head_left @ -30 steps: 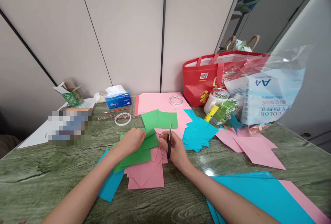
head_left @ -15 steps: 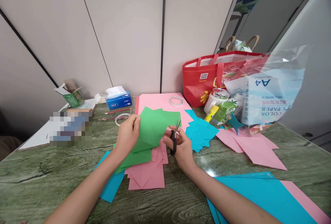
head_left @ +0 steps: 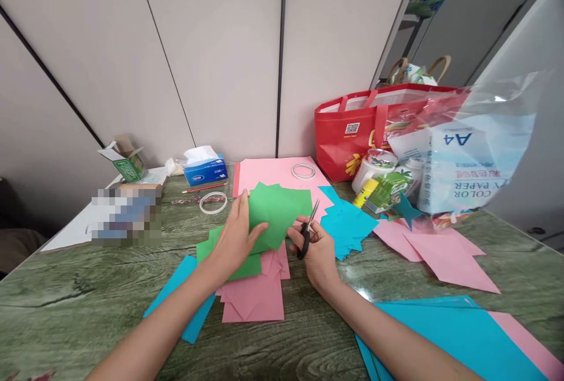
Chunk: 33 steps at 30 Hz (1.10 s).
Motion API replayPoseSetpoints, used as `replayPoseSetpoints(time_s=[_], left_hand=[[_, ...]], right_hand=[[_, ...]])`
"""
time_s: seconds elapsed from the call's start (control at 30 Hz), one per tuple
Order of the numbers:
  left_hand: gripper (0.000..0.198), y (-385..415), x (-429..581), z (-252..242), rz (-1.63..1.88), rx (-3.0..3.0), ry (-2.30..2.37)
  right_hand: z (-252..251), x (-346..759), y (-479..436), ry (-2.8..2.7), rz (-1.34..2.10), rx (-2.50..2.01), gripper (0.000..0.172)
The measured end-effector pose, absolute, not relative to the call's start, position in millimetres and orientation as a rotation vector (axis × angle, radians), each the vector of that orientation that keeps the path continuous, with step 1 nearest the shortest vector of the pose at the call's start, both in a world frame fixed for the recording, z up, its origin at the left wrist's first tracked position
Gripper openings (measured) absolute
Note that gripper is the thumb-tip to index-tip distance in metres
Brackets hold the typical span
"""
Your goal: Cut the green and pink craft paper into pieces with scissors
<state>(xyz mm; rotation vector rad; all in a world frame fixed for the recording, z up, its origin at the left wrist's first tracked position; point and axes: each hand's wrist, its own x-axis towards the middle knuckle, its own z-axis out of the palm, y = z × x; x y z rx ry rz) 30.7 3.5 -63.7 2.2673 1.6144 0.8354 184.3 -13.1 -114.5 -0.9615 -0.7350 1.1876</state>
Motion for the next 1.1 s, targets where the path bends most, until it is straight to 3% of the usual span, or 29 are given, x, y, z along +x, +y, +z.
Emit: replayPoseSetpoints(time_s=[0.17,0.37,0.53,0.8,1.1], left_hand=[[0.085,-0.5,31.6,-69.2,0.795,2.289,1.587],[0.121,-5.6,32.8,-75.2,0.597,2.235,1.259],[0.105,-6.5,31.8,-65.3,0.589,2.105,1.27],[0.103,1.1,23.3,-44.1,0.595,1.728,1.245],[0.122,-11.5,28.9,-46.6,0.423,1.871,1.118]], right_hand=[[-114.2,184.4,-11.7,-0.695,1.138,-0.967,0.042],[-110.7,183.5,-14.2,-0.728,1.142,-0.928,0.04],[-112.4,185.1,-13.2,-0.783,1.137,-0.924,0.04],[-110.8,185.0,-15.3,-0.863,1.077,-0.917,0.037],[-107.7,184.8,-18.2,-0.97,1.072,-0.908,0.031]])
